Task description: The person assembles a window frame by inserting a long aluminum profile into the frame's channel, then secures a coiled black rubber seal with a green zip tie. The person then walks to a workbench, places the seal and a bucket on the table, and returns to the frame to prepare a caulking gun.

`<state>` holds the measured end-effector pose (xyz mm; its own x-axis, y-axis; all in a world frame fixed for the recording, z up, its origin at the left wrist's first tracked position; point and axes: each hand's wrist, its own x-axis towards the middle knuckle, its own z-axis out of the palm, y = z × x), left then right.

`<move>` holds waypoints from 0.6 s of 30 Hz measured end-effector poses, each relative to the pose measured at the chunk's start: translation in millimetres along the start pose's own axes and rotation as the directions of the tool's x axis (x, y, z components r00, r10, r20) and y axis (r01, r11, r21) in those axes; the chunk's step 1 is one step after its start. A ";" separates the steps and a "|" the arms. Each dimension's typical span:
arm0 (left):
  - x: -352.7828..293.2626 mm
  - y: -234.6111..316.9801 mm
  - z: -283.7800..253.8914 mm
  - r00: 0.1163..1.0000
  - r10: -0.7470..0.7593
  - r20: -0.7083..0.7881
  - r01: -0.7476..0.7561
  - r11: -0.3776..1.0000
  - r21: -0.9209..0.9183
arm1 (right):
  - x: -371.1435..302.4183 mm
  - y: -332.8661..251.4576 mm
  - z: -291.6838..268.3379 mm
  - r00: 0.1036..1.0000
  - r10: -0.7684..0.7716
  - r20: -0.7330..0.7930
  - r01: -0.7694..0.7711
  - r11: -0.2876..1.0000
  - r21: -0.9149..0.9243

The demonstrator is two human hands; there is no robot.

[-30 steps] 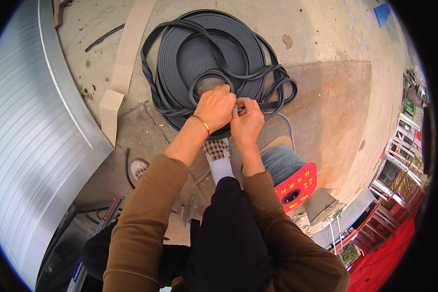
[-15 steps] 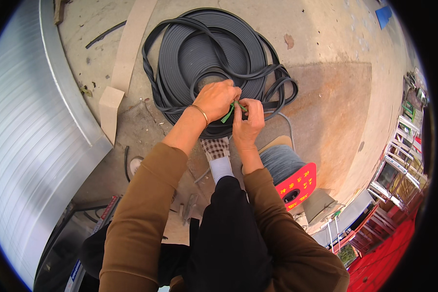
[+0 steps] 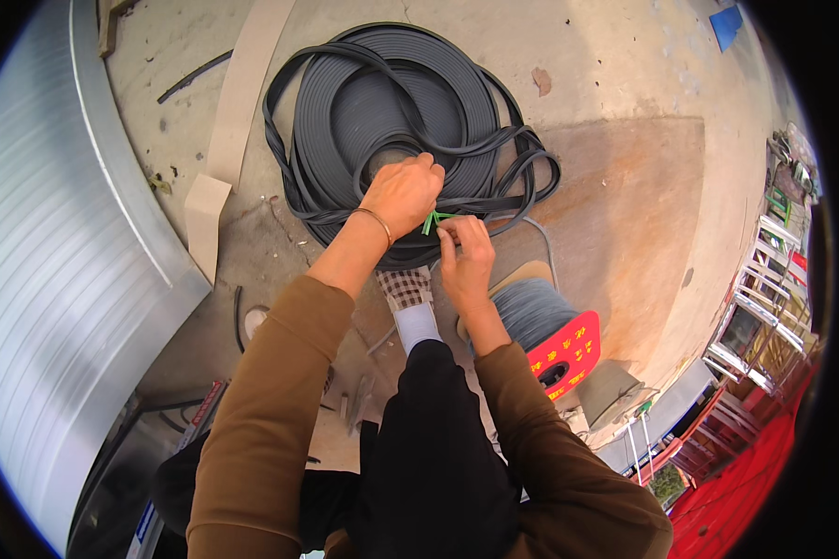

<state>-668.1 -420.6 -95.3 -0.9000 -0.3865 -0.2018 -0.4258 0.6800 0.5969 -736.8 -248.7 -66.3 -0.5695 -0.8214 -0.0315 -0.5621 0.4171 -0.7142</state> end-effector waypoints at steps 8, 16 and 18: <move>-62.8 27.3 -10.3 0.996 -0.058 -0.062 0.056 0.998 -0.031 | -133.9 -26.3 -168.4 0.854 0.487 0.186 -0.475 0.874 -0.106; -77.5 57.5 53.8 0.984 -0.133 -0.122 0.181 0.741 0.647 | -190.8 20.6 -218.3 0.370 0.888 0.273 -0.909 0.406 -0.090; -74.3 52.5 48.4 0.981 -0.193 0.025 0.142 0.798 0.586 | -187.8 25.6 -207.7 0.445 0.859 0.252 -0.832 0.501 -0.238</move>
<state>-628.2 -326.0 -86.6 -0.8031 -0.4943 -0.3327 -0.5219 0.8530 -0.0075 -768.8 -3.0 66.6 -0.5854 -0.1052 -0.8039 0.0496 0.9851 -0.1650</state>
